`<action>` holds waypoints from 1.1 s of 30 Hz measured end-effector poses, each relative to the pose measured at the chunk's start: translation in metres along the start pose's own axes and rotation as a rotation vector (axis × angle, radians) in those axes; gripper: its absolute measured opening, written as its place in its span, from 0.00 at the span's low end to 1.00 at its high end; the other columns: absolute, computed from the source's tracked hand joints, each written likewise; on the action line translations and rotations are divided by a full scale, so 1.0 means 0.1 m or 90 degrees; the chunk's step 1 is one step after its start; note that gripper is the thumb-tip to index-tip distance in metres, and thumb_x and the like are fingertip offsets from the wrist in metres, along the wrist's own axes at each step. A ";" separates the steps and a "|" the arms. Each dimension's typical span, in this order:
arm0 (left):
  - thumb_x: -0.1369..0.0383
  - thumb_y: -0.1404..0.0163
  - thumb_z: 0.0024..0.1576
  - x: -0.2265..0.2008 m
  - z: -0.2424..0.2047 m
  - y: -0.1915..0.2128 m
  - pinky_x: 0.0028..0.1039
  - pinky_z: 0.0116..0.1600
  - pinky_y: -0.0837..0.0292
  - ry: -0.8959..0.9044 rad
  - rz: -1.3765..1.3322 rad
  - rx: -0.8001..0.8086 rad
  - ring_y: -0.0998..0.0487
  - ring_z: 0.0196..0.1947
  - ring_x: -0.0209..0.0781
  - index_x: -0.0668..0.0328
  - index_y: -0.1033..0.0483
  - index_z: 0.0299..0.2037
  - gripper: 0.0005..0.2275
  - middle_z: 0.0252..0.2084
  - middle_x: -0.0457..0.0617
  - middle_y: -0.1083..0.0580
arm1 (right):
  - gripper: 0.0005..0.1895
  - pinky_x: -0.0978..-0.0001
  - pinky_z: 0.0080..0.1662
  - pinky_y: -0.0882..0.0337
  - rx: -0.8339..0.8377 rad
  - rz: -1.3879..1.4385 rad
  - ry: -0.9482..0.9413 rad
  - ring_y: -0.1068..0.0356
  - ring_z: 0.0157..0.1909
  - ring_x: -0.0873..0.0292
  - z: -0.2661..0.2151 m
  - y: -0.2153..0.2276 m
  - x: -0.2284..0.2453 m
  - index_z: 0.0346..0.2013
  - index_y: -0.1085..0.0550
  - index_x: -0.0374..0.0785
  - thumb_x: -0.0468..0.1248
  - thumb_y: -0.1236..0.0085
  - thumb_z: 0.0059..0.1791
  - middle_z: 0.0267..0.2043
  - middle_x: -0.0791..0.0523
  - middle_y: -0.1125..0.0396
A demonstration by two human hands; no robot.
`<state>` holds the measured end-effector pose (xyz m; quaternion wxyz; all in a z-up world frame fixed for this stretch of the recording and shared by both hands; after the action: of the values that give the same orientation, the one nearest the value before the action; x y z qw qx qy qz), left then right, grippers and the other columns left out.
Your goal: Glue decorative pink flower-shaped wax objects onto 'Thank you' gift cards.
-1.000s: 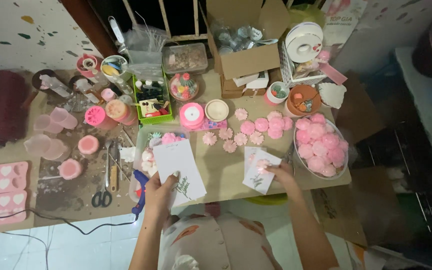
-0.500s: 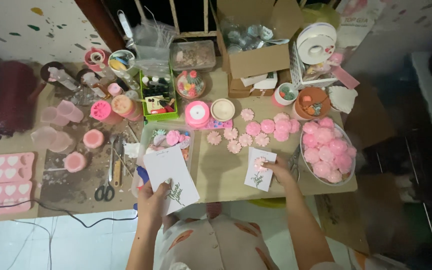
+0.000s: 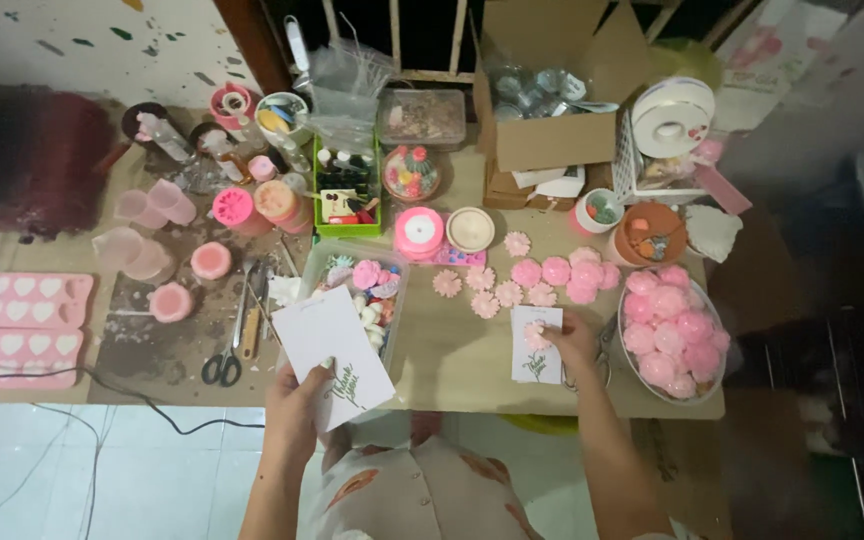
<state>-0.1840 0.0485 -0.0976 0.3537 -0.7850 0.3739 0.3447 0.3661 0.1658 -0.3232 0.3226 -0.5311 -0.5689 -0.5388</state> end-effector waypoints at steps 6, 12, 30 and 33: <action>0.75 0.48 0.58 -0.32 0.15 0.55 0.30 0.44 0.26 -0.054 -0.104 -0.063 0.21 0.39 0.40 0.71 0.25 0.50 0.11 0.44 0.52 0.22 | 0.26 0.55 0.48 0.28 -0.133 -0.396 0.134 0.27 0.45 0.47 -0.36 -0.08 0.99 0.45 0.27 0.32 0.37 0.25 0.37 0.42 0.46 0.28; 0.73 0.50 0.61 -1.08 0.00 1.23 0.28 0.50 0.24 -0.191 -0.165 -0.174 0.21 0.45 0.37 0.71 0.28 0.52 0.12 0.49 0.50 0.23 | 0.27 0.51 0.45 0.30 -0.315 -0.439 0.328 0.31 0.43 0.44 -0.75 -0.40 1.74 0.47 0.26 0.32 0.33 0.29 0.35 0.42 0.46 0.31; 0.74 0.47 0.56 -1.70 1.20 1.97 0.27 0.47 0.24 -0.162 -0.196 -0.076 0.20 0.42 0.37 0.68 0.25 0.51 0.13 0.46 0.49 0.21 | 0.17 0.70 0.20 0.48 0.230 0.125 -0.323 0.44 0.17 0.65 -2.26 -4.19 1.13 0.29 0.22 0.36 0.49 0.34 0.45 0.19 0.59 0.35; 0.76 0.45 0.55 -1.79 1.42 2.08 0.30 0.46 0.25 -0.127 -0.131 -0.050 0.21 0.41 0.39 0.71 0.25 0.50 0.13 0.45 0.52 0.21 | 0.24 0.66 0.21 0.44 0.054 0.060 -0.460 0.40 0.18 0.60 -2.34 -4.27 0.95 0.28 0.27 0.34 0.52 0.29 0.44 0.20 0.55 0.35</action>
<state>-0.4829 0.1275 -0.0884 0.3919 -0.7944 0.2405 0.3970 -0.1097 0.0282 -0.3003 0.1470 -0.6989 -0.6429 -0.2768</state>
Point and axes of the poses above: each hand's wrist, its own z-axis towards the middle knuckle, its own y-axis out of the back of the hand, x = y × z, the point moved 9 cm from there along z, towards the middle knuckle
